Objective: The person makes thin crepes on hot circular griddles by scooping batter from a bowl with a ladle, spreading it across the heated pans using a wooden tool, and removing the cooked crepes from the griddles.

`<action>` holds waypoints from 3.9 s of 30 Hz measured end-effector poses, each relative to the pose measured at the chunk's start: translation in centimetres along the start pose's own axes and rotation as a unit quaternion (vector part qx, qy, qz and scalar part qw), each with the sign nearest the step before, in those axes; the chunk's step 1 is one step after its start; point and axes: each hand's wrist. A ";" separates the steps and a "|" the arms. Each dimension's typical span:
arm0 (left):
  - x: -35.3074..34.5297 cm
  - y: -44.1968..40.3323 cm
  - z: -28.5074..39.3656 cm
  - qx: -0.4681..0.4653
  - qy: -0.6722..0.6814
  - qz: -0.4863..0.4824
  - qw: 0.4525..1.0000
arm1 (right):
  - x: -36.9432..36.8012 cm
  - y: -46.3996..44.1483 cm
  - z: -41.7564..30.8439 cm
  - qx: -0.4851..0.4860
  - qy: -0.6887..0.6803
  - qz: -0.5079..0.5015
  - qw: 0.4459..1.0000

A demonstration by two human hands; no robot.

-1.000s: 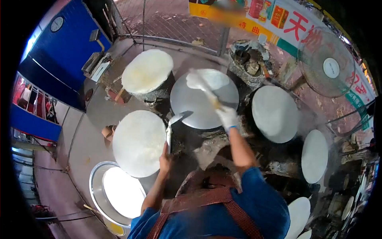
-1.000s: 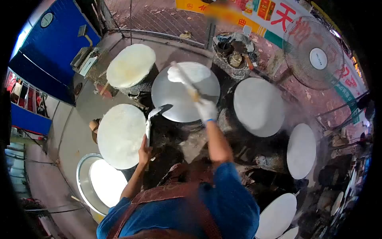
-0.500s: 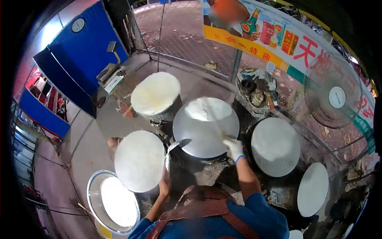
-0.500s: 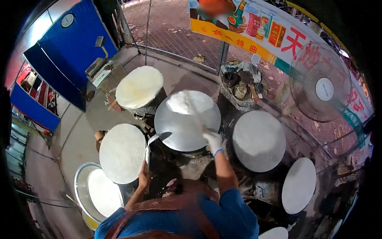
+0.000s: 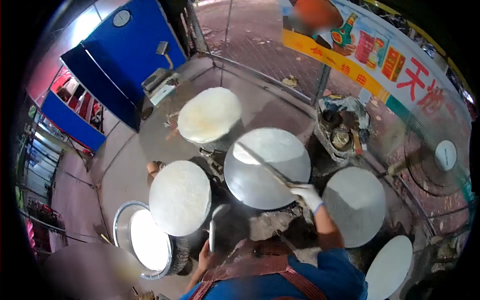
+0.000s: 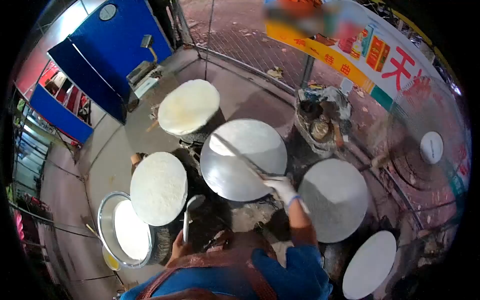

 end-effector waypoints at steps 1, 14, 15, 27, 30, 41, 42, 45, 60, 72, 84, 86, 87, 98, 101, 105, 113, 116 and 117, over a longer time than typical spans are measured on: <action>0.3 0.3 0.1 -0.024 0.013 -0.006 1.000 | 1.7 -0.9 -0.3 0.028 0.009 0.002 1.000; 0.4 3.6 -2.8 0.070 0.047 0.049 0.995 | 3.1 -3.9 -7.7 -0.048 0.013 -0.031 0.998; 0.0 3.7 -2.6 0.091 0.014 0.056 0.994 | 1.9 -4.6 -8.6 -0.034 0.039 -0.014 0.999; 1.9 5.3 -7.5 0.079 -0.088 0.099 0.988 | 2.2 -8.1 -9.4 -0.037 0.139 -0.098 0.985; 0.3 5.3 -4.8 0.113 -0.092 0.123 0.982 | 2.3 -5.9 -8.5 -0.121 0.151 -0.183 0.964; -0.6 7.1 -3.1 0.136 -0.054 0.149 0.978 | 2.2 -11.7 -8.2 -0.055 0.238 -0.196 0.950; -1.1 7.3 -2.3 0.152 -0.041 0.155 0.975 | 2.2 -10.6 -8.4 -0.065 0.265 -0.230 0.934; -1.0 8.0 -5.3 0.159 0.149 0.216 0.952 | 5.1 -6.5 -8.2 -0.186 0.258 -0.269 0.909; 5.5 12.1 -8.2 0.143 0.060 0.128 0.980 | 9.2 0.8 -5.7 -0.137 0.495 -0.199 0.835; 15.2 13.8 -3.2 0.230 0.084 -0.073 0.967 | -21.2 19.5 8.4 0.010 0.411 0.235 0.881; 16.8 17.0 -2.6 0.158 0.136 -0.156 0.965 | -26.2 13.3 11.2 0.014 0.283 0.311 0.907; 16.4 17.1 -2.4 0.173 0.167 -0.140 0.960 | -25.7 15.1 9.1 -0.009 0.386 0.271 0.882; 15.5 17.5 -1.0 0.147 0.112 -0.155 0.970 | -23.1 13.5 12.3 -0.005 0.363 0.299 0.883; 13.1 15.6 0.2 0.231 0.177 -0.129 0.948 | -20.5 12.8 12.7 0.026 0.438 0.244 0.865; 14.9 14.8 -3.6 0.155 0.246 -0.196 0.937 | -12.0 14.0 13.1 -0.061 0.468 0.274 0.838; 13.8 13.2 -3.8 0.197 0.275 -0.159 0.927 | -13.9 11.4 7.9 0.042 0.335 0.388 0.857; 11.2 12.1 -0.8 0.204 0.152 -0.134 0.958 | -9.0 14.3 9.3 -0.035 0.390 0.309 0.867; 8.9 10.5 0.6 0.256 0.215 -0.158 0.929 | -8.6 10.0 7.4 0.149 0.328 0.376 0.854; 8.6 10.0 0.4 0.268 0.262 -0.160 0.913 | -10.4 9.7 7.3 0.133 0.349 0.369 0.851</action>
Point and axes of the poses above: each hand's wrist, its own y-axis away from the middle knuckle, its own x-axis out of the back of the hand, z = x × y, and after that the axes turned 9 degrees about -z, right-handed
